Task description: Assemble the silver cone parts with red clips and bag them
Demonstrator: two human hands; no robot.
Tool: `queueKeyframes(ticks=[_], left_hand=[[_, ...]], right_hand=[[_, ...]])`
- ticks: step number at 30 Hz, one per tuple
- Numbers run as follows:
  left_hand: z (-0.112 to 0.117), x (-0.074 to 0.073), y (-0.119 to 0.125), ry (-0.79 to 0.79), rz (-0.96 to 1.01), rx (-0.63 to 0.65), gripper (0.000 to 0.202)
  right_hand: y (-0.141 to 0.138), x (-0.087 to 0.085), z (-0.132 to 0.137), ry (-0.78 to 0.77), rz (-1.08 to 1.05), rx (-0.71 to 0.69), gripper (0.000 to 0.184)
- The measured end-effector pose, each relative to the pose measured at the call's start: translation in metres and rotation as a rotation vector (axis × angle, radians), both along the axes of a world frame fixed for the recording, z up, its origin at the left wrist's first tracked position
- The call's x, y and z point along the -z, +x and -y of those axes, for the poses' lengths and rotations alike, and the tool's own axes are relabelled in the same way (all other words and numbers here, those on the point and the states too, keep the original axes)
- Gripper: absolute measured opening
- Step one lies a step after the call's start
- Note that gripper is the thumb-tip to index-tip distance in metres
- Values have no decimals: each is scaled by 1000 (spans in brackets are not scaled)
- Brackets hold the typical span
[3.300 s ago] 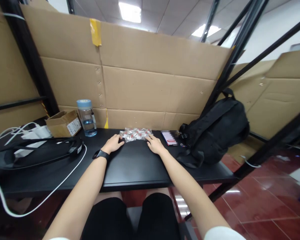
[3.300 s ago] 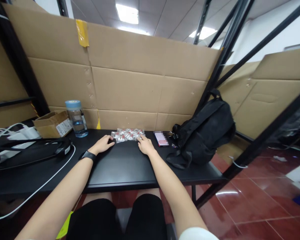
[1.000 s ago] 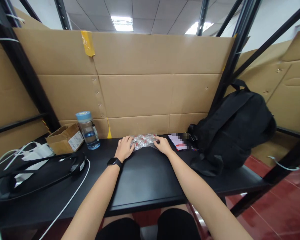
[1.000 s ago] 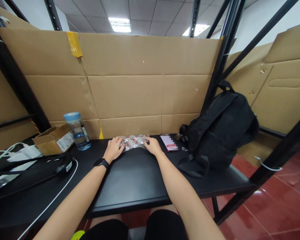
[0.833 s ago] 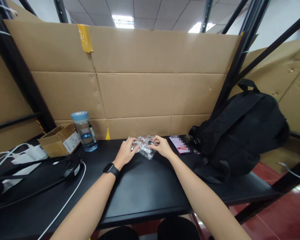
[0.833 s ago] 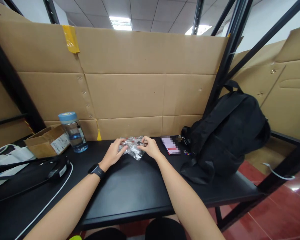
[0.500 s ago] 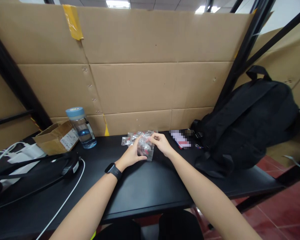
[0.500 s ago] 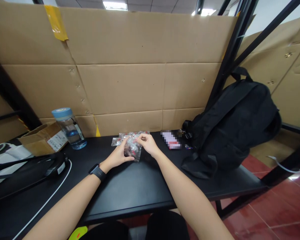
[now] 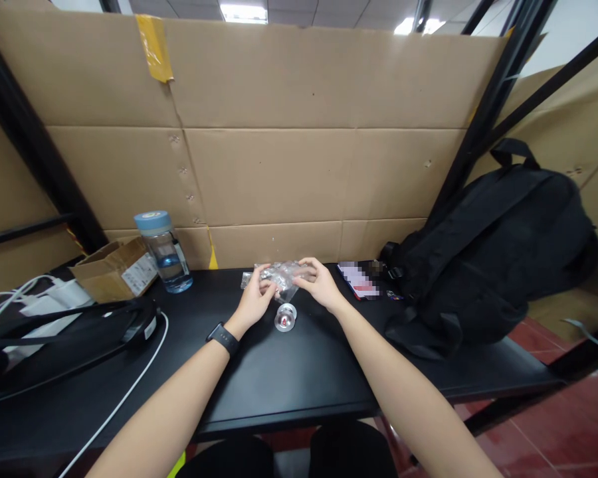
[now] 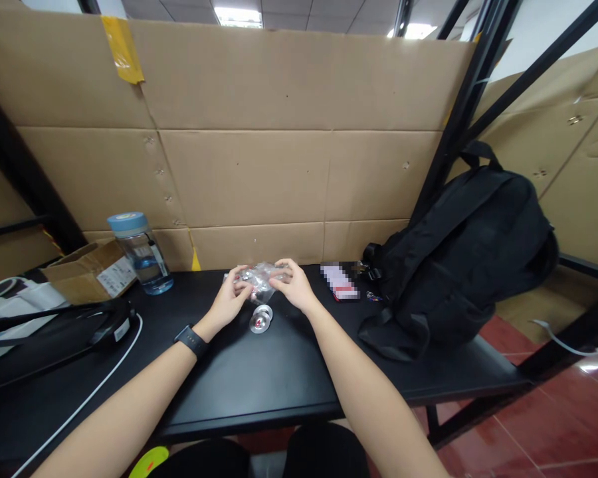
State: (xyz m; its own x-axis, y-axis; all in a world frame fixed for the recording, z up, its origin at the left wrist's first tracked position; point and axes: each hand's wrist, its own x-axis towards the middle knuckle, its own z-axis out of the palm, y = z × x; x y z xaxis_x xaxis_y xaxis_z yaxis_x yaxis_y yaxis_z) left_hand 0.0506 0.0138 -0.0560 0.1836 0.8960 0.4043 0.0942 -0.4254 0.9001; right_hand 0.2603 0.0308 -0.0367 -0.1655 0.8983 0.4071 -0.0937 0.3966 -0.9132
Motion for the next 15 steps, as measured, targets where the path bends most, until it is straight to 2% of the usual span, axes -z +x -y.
queueKeyframes(ticks=[5,9,11,13,15], left_hand=[[0,-2,2,-29,102,-3,47],[0,-3,5,-90,132,-46,42],[1,-6,4,-43,49,-109,33],[5,-10,1,120,-139,-206,23],[12,-17,-3,324,-405,-245,27]], right_hand=[[-1,4,1,-103,2,-35,56],[1,4,-1,-125,-11,11,58],[3,4,-3,-115,20,45,60],[6,5,-4,-100,83,77,62],[8,6,-6,-81,144,111,61]])
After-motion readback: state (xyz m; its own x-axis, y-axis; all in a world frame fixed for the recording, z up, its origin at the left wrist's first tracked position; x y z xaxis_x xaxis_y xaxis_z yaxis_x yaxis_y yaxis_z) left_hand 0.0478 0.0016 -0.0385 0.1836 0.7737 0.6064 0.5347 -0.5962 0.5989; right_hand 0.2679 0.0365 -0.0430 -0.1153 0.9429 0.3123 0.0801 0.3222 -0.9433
